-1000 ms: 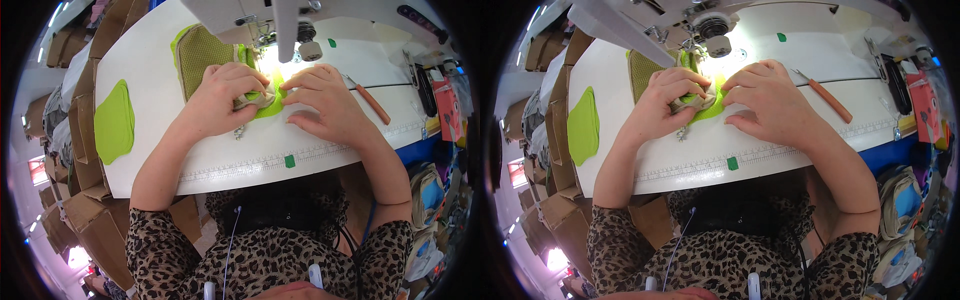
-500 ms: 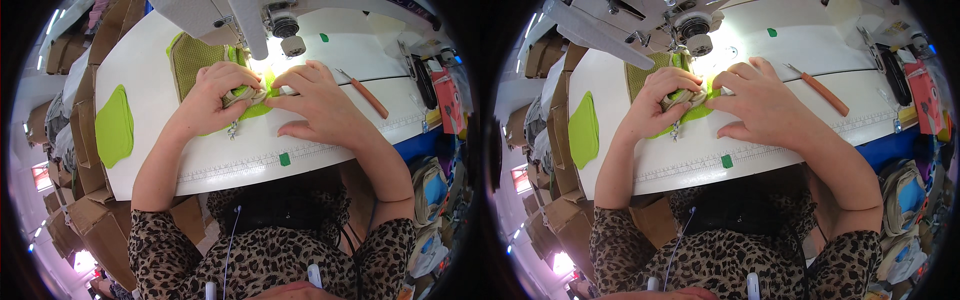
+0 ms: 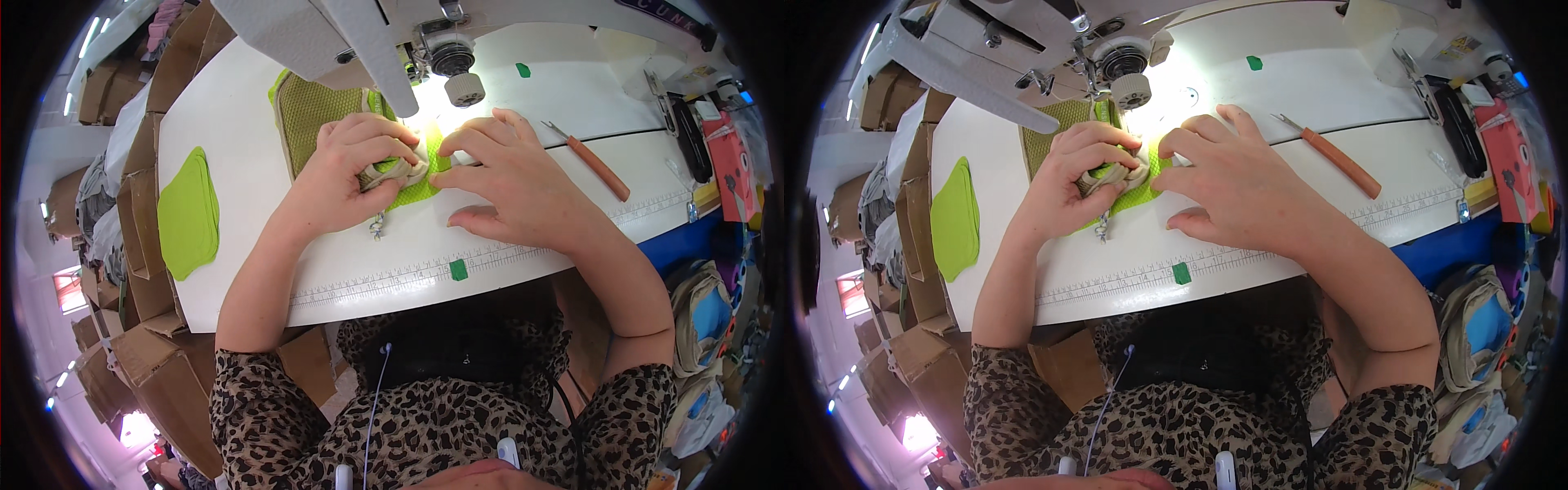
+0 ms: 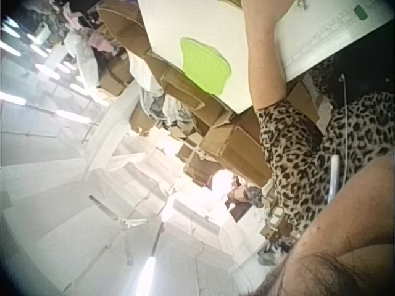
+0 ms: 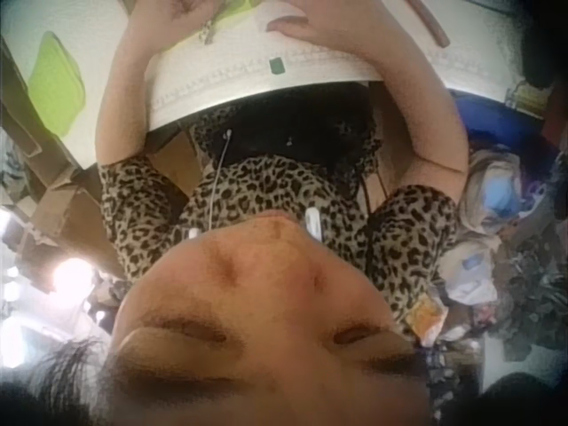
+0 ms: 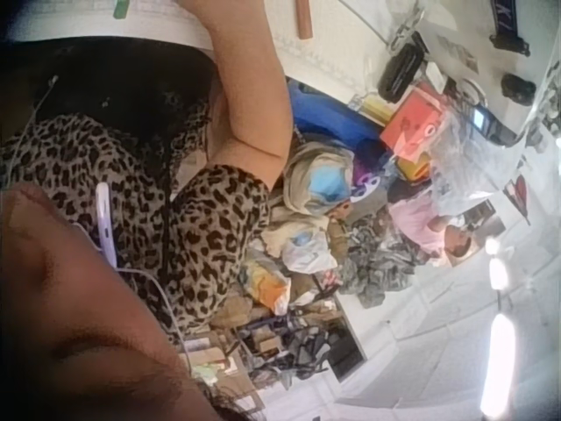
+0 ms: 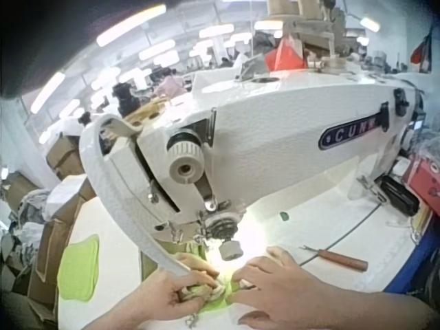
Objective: Using an industrial sewing machine to assemble and finish a green mesh pouch.
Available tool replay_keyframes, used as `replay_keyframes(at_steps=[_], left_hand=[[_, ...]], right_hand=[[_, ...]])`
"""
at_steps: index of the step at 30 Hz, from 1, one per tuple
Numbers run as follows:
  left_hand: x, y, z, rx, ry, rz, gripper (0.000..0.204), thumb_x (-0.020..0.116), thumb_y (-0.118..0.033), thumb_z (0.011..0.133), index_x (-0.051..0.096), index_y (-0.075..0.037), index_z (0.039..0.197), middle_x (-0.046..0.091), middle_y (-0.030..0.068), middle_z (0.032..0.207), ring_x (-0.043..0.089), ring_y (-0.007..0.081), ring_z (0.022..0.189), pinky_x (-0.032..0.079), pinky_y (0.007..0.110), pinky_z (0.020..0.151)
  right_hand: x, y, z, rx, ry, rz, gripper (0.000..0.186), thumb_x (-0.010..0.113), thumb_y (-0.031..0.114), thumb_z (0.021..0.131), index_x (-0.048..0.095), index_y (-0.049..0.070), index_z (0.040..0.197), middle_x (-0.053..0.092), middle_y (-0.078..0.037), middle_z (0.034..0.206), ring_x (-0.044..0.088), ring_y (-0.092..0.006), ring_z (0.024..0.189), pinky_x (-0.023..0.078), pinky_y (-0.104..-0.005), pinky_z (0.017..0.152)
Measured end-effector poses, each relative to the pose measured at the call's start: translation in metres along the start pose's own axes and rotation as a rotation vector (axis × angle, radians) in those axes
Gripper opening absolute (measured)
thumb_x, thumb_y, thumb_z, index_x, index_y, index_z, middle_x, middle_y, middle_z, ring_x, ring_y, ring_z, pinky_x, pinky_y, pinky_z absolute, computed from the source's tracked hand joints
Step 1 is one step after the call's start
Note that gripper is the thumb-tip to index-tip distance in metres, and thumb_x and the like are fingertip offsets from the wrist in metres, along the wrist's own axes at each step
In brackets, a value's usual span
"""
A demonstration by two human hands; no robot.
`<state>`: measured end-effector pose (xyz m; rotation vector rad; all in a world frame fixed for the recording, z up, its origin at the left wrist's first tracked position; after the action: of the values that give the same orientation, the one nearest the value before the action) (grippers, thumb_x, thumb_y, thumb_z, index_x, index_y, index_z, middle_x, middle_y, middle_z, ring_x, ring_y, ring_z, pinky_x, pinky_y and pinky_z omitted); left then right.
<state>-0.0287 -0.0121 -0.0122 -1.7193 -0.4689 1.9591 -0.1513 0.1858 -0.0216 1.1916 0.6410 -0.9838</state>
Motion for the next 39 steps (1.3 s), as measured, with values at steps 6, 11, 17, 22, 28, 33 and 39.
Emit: replay_keyframes(at_steps=[6,11,17,22,28,33,39], left_hand=[[0.001,-0.008,-0.003,-0.011,-0.005,0.124,0.027,0.071,-0.008,0.075,0.071,-0.012,0.101,0.066,-0.0010,0.120,0.057,0.0222,0.120,0.037,0.040,0.103],[0.005,-0.008,-0.006,-0.041,-0.031,0.134,0.025,0.073,-0.009,0.076,0.070,-0.013,0.101,0.065,-0.0017,0.122,0.056,0.0221,0.121,0.037,0.040,0.103],[0.007,-0.009,-0.006,-0.050,-0.040,0.133,0.024,0.073,-0.010,0.078,0.068,-0.015,0.101,0.063,-0.0018,0.125,0.054,0.0221,0.123,0.036,0.041,0.102],[0.006,-0.005,-0.007,-0.049,-0.037,0.087,0.025,0.074,-0.011,0.078,0.067,-0.015,0.102,0.062,-0.0011,0.126,0.053,0.0220,0.123,0.034,0.041,0.102],[0.009,-0.004,-0.007,-0.052,-0.039,0.045,0.025,0.073,-0.013,0.078,0.067,-0.013,0.103,0.062,0.0001,0.124,0.053,0.0218,0.123,0.033,0.040,0.102],[0.013,-0.003,-0.006,-0.050,-0.079,0.050,0.022,0.073,-0.014,0.079,0.067,-0.014,0.101,0.063,-0.0006,0.123,0.054,0.0216,0.122,0.034,0.040,0.102],[0.014,-0.006,-0.004,-0.065,-0.072,0.116,0.022,0.074,-0.014,0.079,0.066,-0.015,0.099,0.062,-0.0016,0.123,0.054,0.0210,0.122,0.035,0.041,0.101]], right_hand=[[-0.001,0.002,0.001,0.002,0.020,-0.014,0.033,0.080,0.027,0.076,0.071,0.014,0.105,0.057,-0.002,0.118,0.050,-0.0227,0.122,0.033,-0.0573,0.112],[0.001,0.002,0.003,-0.017,0.030,-0.051,0.032,0.078,0.026,0.077,0.070,0.013,0.105,0.058,-0.002,0.117,0.051,-0.0224,0.122,0.033,-0.0563,0.112],[0.002,0.002,0.006,-0.021,0.024,-0.008,0.032,0.078,0.025,0.077,0.069,0.011,0.105,0.062,-0.001,0.114,0.054,-0.0214,0.118,0.035,-0.0521,0.112],[0.002,0.002,0.007,-0.049,0.002,-0.049,0.033,0.078,0.025,0.077,0.070,0.011,0.105,0.062,-0.001,0.112,0.056,-0.0212,0.114,0.036,-0.0506,0.111],[0.005,0.004,0.007,-0.058,0.013,-0.101,0.038,0.078,0.023,0.075,0.069,0.010,0.110,0.061,-0.002,0.113,0.056,-0.0234,0.115,0.037,-0.0507,0.110],[0.008,0.008,0.006,-0.045,-0.026,-0.188,0.037,0.077,0.025,0.076,0.070,0.010,0.108,0.059,-0.001,0.109,0.055,-0.0212,0.111,0.040,-0.0499,0.107],[0.004,-0.003,0.004,-0.080,-0.042,-0.079,0.032,0.075,0.017,0.076,0.070,0.010,0.107,0.060,-0.003,0.106,0.057,-0.0225,0.105,0.042,-0.0466,0.104]])
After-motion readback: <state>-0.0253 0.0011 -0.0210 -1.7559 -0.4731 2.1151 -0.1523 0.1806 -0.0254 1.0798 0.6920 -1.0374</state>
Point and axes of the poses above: each hand's wrist, its own z-axis towards the middle knuckle, its own x-axis out of the palm, y = z × x, the point moved 2 cm from there along z, towards the middle knuckle
